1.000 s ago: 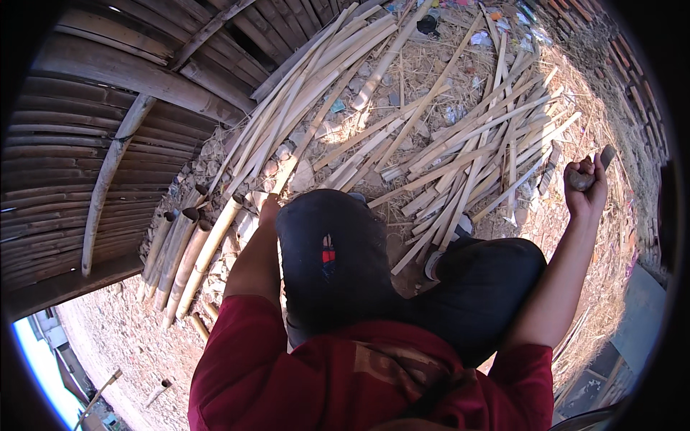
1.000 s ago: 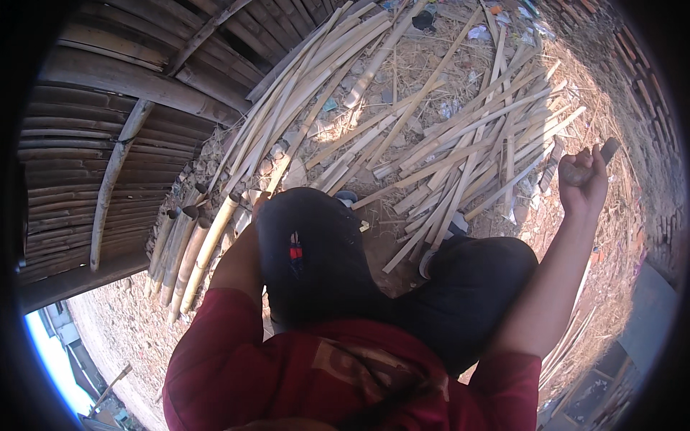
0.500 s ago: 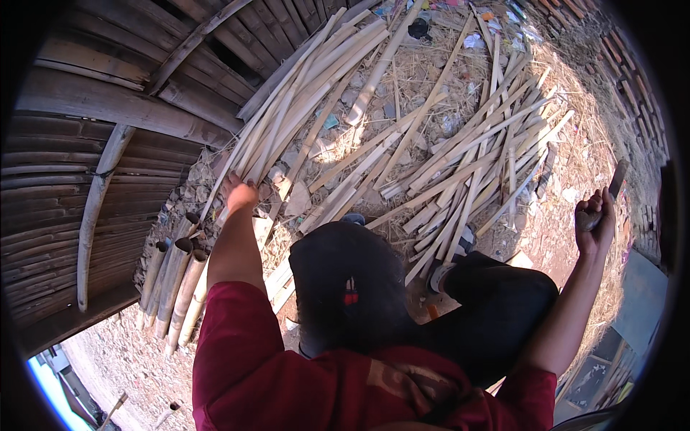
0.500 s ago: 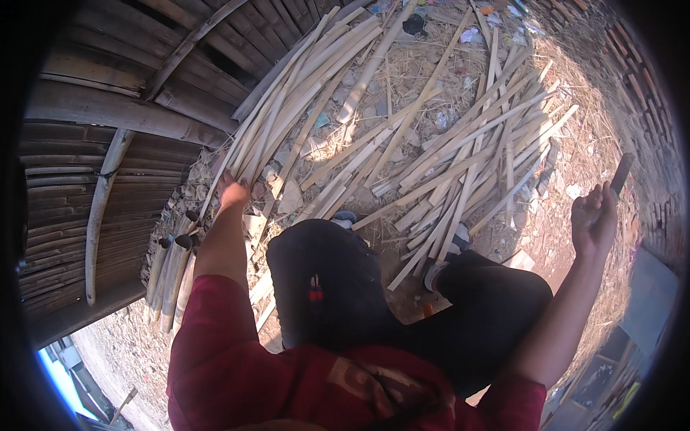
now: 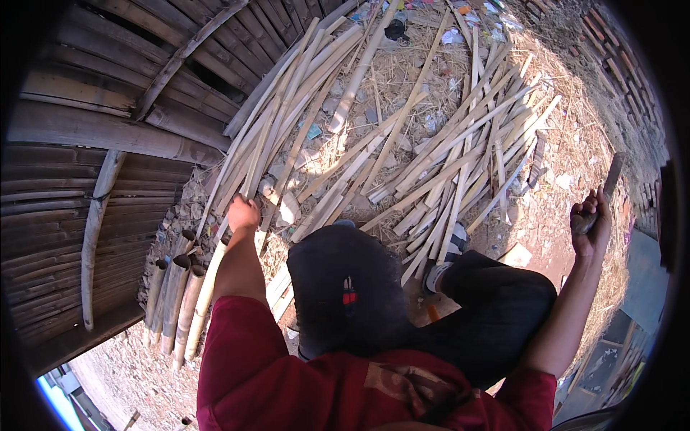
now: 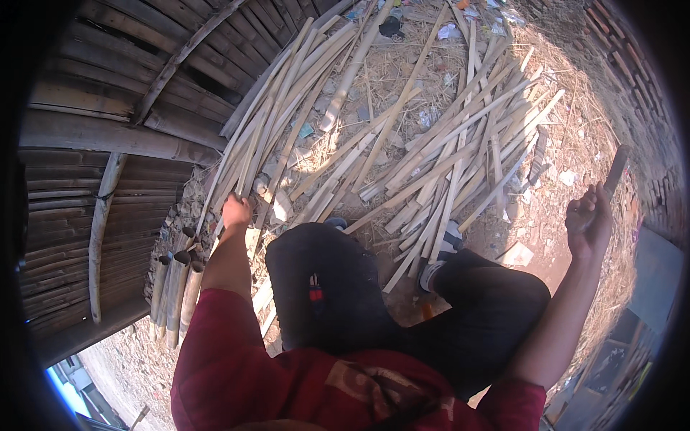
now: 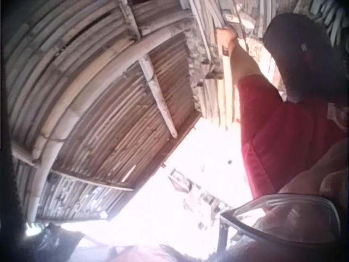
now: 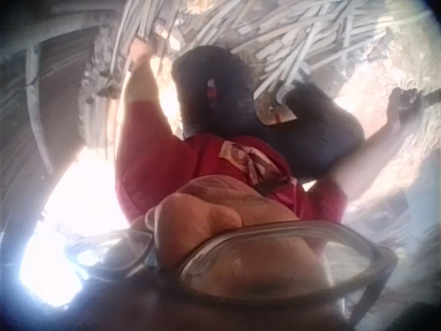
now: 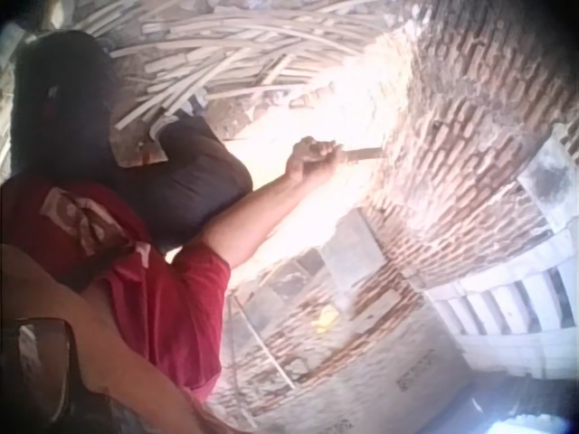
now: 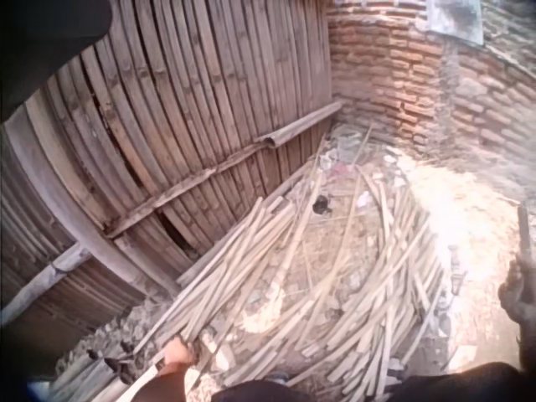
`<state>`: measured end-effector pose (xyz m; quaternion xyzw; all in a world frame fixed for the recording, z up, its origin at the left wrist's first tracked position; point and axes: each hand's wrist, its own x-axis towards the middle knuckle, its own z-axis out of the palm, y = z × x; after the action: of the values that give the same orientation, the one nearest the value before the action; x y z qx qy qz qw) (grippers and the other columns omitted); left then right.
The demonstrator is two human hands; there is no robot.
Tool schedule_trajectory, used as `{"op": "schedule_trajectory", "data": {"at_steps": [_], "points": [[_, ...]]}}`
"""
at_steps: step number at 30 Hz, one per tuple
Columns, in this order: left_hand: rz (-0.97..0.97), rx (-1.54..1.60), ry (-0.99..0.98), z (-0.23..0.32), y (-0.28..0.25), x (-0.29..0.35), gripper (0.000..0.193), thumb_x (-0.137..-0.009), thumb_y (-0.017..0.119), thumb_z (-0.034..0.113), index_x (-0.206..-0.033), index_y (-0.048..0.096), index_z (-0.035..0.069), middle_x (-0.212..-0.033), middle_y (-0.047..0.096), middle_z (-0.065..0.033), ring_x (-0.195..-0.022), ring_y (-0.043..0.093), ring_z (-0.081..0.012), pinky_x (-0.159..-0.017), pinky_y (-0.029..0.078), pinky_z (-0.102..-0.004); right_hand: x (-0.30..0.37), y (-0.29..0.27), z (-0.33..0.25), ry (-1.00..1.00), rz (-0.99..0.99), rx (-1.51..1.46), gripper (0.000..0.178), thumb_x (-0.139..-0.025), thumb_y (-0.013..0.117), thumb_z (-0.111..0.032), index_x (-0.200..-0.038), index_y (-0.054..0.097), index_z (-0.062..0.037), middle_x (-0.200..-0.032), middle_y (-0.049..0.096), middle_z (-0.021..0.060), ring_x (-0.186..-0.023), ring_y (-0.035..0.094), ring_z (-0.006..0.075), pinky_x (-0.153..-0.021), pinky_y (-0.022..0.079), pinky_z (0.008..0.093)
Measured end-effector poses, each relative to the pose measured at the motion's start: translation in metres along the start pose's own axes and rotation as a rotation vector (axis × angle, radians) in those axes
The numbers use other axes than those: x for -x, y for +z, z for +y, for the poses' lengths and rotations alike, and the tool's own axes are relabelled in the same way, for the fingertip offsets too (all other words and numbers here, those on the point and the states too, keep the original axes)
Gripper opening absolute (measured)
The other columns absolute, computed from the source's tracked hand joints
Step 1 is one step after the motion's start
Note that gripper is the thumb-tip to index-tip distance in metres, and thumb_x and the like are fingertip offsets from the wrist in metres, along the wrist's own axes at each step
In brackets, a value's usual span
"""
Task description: The person shaves thin strips of bamboo using a machete while sitting on the ground, periodically bending and testing the flexibility of the material.
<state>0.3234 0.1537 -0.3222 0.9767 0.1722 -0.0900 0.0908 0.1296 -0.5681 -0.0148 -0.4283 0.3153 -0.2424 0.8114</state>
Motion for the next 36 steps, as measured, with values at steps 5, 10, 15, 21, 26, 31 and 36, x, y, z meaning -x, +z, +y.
{"op": "schedule_trajectory", "data": {"at_steps": [5, 10, 15, 21, 26, 31, 36], "points": [[0.074, 0.083, -0.052, 0.037, -0.051, 0.045, 0.059, -0.095, 0.051, 0.057, -0.097, 0.064, -0.001, -0.099, 0.069, -0.0271, -0.098, 0.066, -0.0444, -0.085, 0.050, -0.0528, 0.011, 0.019, 0.002, -0.016, -0.027, 0.027, 0.010, -0.100, 0.063, -0.021, -0.097, 0.058, -0.0137, -0.071, 0.057, -0.0085, -0.060, 0.055, 0.0005, -0.064, 0.052, 0.0238], [0.258, 0.160, 0.075, 0.008, -0.064, 0.096, 0.064, -0.097, 0.049, 0.059, -0.096, 0.065, -0.003, -0.083, 0.069, -0.0277, -0.088, 0.068, -0.0458, -0.080, 0.051, -0.0540, 0.022, 0.063, 0.008, -0.056, -0.046, 0.096, 0.015, -0.097, 0.068, -0.027, -0.091, 0.058, -0.0183, -0.066, 0.054, -0.0107, -0.057, 0.055, 0.0008, -0.050, 0.046, 0.0177], [0.305, 0.235, 0.166, 0.017, -0.132, 0.169, 0.051, -0.099, 0.056, 0.050, -0.097, 0.065, 0.000, -0.077, 0.069, -0.0243, -0.076, 0.068, -0.0449, -0.070, 0.052, -0.0522, 0.035, 0.096, 0.024, -0.042, -0.071, 0.205, 0.024, -0.094, 0.070, -0.031, -0.084, 0.054, -0.0166, -0.065, 0.048, -0.0059, -0.061, 0.052, 0.0096, -0.055, 0.041, 0.0253], [0.445, 0.151, 0.290, 0.015, -0.201, 0.252, 0.042, -0.097, 0.063, 0.043, -0.090, 0.061, 0.002, -0.067, 0.062, -0.0189, -0.060, 0.062, -0.0402, -0.056, 0.047, -0.0489, 0.057, 0.124, 0.032, -0.192, -0.374, 0.647, 0.026, -0.087, 0.076, -0.023, -0.098, 0.061, -0.0047, -0.077, 0.056, -0.0002, -0.062, 0.051, 0.0092, -0.062, 0.045, 0.0271], [0.448, 0.193, 0.323, 0.044, -0.241, 0.327, 0.040, -0.095, 0.068, 0.040, -0.088, 0.060, 0.001, -0.064, 0.061, -0.0171, -0.056, 0.062, -0.0364, -0.052, 0.047, -0.0459, 0.085, 0.128, 0.035, -0.491, -0.819, 1.123, 0.028, -0.080, 0.079, -0.021, -0.095, 0.064, -0.0020, -0.074, 0.063, 0.0108, -0.069, 0.063, 0.0256, -0.067, 0.049, 0.0400], [0.481, 0.146, 0.373, 0.060, -0.247, 0.377, 0.036, -0.091, 0.074, 0.035, -0.088, 0.060, 0.002, -0.065, 0.062, -0.0167, -0.055, 0.062, -0.0363, -0.052, 0.047, -0.0447, 0.133, 0.127, 0.031, -0.730, -1.072, 1.510, 0.020, -0.076, 0.071, -0.018, -0.092, 0.066, -0.0083, -0.082, 0.069, 0.0147, -0.083, 0.066, 0.0390, -0.072, 0.052, 0.0486], [0.472, 0.041, 0.369, 0.069, -0.242, 0.405, 0.034, -0.089, 0.075, 0.033, -0.089, 0.060, 0.003, -0.066, 0.063, -0.0164, -0.056, 0.062, -0.0365, -0.051, 0.047, -0.0456, 0.138, 0.106, 0.039, -0.841, -1.054, 1.580, 0.017, -0.072, 0.069, -0.015, -0.087, 0.063, -0.0091, -0.078, 0.067, 0.0136, -0.080, 0.067, 0.0375, -0.070, 0.052, 0.0499]]}}
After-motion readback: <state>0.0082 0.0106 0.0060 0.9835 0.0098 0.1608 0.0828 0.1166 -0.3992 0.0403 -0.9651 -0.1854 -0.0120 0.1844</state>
